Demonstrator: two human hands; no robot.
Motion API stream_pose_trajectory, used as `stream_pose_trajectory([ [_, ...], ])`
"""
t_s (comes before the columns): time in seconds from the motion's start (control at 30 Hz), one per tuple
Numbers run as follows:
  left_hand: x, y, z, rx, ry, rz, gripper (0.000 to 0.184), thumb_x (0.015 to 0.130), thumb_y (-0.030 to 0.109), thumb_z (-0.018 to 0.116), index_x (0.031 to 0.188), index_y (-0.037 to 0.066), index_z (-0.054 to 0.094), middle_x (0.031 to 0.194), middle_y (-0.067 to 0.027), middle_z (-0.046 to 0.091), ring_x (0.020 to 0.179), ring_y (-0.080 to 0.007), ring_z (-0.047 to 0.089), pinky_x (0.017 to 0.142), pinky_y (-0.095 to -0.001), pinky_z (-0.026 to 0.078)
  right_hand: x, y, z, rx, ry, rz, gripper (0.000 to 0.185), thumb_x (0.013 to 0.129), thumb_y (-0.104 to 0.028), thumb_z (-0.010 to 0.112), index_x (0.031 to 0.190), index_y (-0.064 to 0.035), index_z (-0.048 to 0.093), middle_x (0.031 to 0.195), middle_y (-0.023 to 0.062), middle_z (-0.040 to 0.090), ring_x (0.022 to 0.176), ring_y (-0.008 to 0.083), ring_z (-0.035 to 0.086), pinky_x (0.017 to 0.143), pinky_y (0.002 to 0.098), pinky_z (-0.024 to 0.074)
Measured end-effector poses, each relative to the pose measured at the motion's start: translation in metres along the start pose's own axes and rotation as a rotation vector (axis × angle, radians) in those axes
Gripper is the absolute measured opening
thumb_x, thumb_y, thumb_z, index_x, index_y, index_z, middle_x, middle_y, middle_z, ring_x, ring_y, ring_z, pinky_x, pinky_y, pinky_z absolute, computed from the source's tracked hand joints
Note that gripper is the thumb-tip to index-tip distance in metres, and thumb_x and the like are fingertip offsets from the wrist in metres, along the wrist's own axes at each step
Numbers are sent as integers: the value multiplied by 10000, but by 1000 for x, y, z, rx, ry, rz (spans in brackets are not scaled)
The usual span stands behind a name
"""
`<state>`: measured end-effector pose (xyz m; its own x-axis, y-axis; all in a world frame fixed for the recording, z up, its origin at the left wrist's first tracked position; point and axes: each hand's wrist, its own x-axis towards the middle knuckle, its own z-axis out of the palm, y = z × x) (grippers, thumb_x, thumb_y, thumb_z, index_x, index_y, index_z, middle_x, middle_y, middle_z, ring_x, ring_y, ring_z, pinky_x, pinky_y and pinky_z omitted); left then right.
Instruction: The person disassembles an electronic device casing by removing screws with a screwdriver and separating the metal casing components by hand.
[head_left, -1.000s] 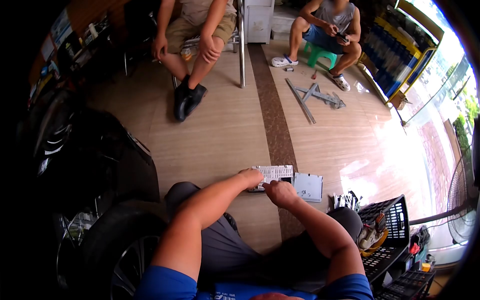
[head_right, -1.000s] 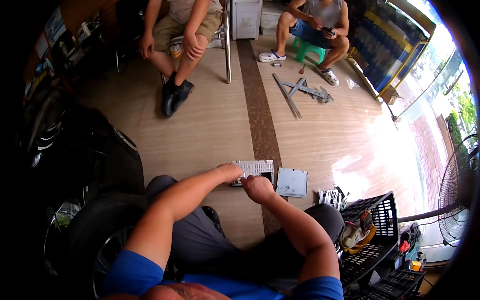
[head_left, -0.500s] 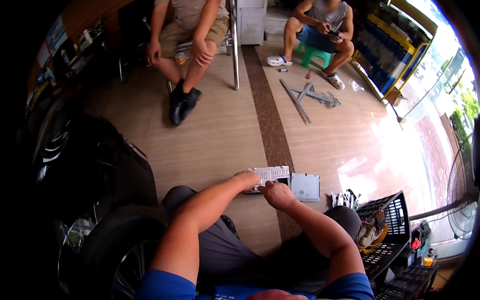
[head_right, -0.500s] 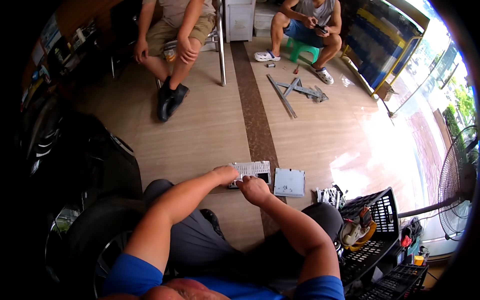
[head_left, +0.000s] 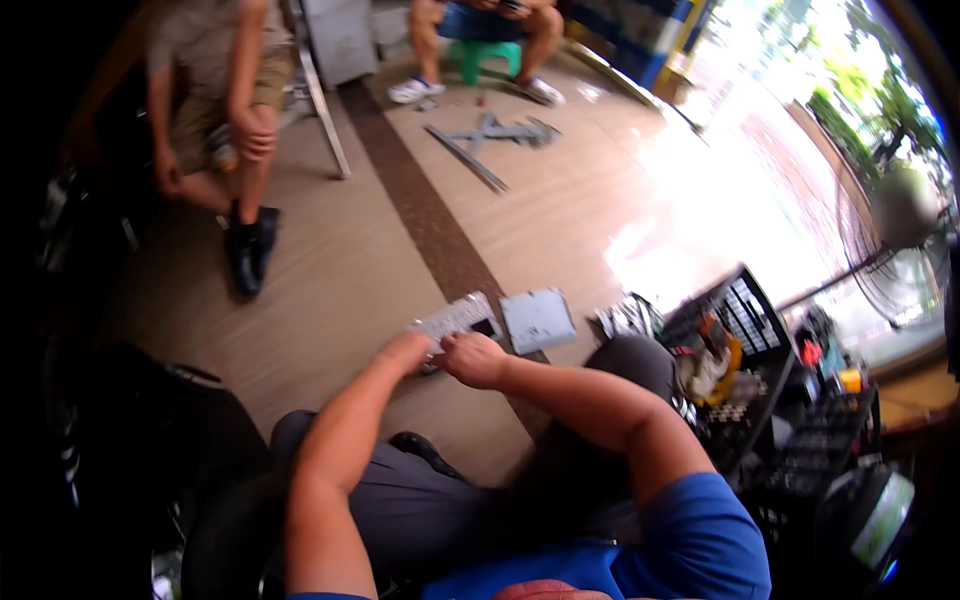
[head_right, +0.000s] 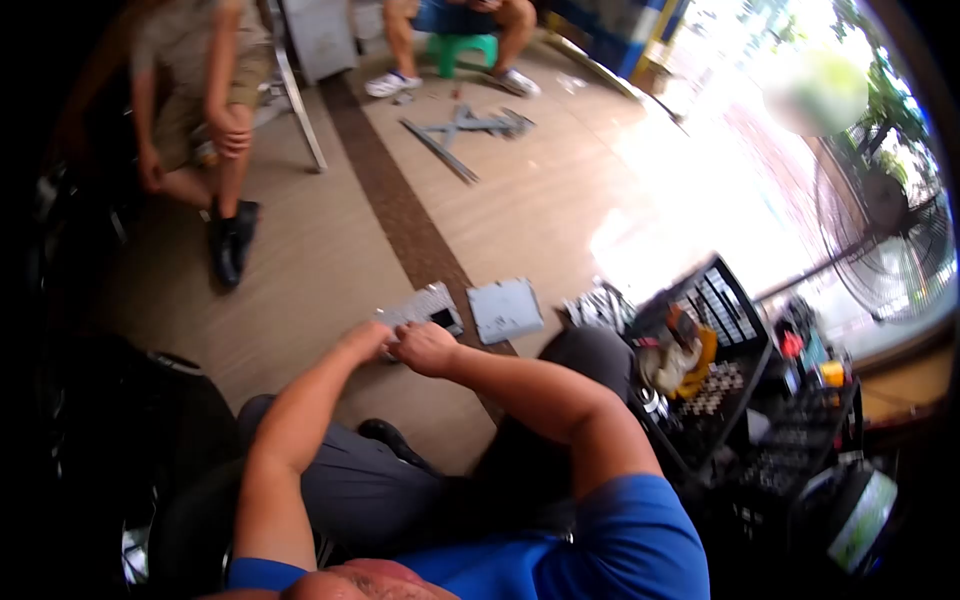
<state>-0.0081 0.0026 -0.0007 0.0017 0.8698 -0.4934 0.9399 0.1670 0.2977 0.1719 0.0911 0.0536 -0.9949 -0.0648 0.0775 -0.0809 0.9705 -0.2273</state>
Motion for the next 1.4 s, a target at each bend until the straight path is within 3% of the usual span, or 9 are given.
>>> stream_pose_trajectory([
  [0.03, 5, -4, 9, -28, -53, -18, 159, 767, 114, 625, 896, 65, 703, 962, -225, 667, 935, -370, 654, 793, -468, 522, -1, 4, 12, -22, 47, -38, 190, 823, -172, 530, 954, -140, 665, 836, 115, 585, 803, 283, 615, 634, 400, 499],
  [0.2, 12, -16, 24, 45, 129, -3, 146, 768, 147, 638, 870, 60, 695, 961, -217, 668, 924, -374, 653, 795, -481, 521, -2, 4, 18, -34, 53, -3, 145, 817, -182, 531, 895, -110, 630, 853, 113, 581, 802, 280, 612, 619, 397, 499],
  [0.4, 4, -7, 14, 21, 103, -31, 110, 782, 140, 633, 825, 47, 673, 956, -209, 667, 941, -374, 642, 802, -475, 521, -2, 5, 12, 23, 39, -8, 141, 832, -201, 537, 867, -96, 624, 839, 125, 582, 793, 300, 613, 615, 414, 507],
  [0.8, 6, -12, 20, -52, 212, 103, 103, 772, 101, 609, 827, 45, 677, 910, -211, 667, 897, -384, 645, 783, -477, 522, -2, 3, 4, 20, -5, 26, 169, 835, -178, 539, 936, -67, 616, 881, 115, 597, 853, 285, 630, 662, 396, 529],
  [1.1, 2, -6, 17, 0, 204, 55, 125, 788, 77, 573, 850, 59, 680, 903, -211, 670, 898, -390, 646, 764, -485, 524, -1, 5, 7, -23, -1, 13, 165, 831, -157, 537, 951, -74, 614, 899, 109, 592, 882, 269, 625, 693, 380, 520],
  [1.2, 0, -4, 16, 10, 148, 34, 133, 795, 89, 571, 861, 64, 684, 921, -208, 672, 909, -383, 648, 772, -492, 521, 0, 2, 19, 4, -28, 54, 162, 837, -176, 531, 925, -72, 617, 889, 129, 626, 817, 282, 651, 643, 394, 524],
  [1.23, 2, -5, 12, 24, 140, 171, 143, 805, 103, 568, 874, 65, 687, 943, -208, 672, 926, -372, 651, 798, -492, 519, 2, 6, 24, -6, -34, 76, 158, 839, -180, 528, 910, -71, 618, 882, 135, 638, 789, 288, 659, 621, 400, 524],
  [1.4, 10, -9, 11, 4, 169, 57, 168, 809, 107, 557, 904, 91, 695, 969, -202, 670, 945, -372, 644, 845, -480, 512, 1, 8, 5, 57, -47, 73, 146, 864, -166, 497, 846, -77, 611, 737, 146, 652, 684, 316, 669, 571, 426, 523],
])
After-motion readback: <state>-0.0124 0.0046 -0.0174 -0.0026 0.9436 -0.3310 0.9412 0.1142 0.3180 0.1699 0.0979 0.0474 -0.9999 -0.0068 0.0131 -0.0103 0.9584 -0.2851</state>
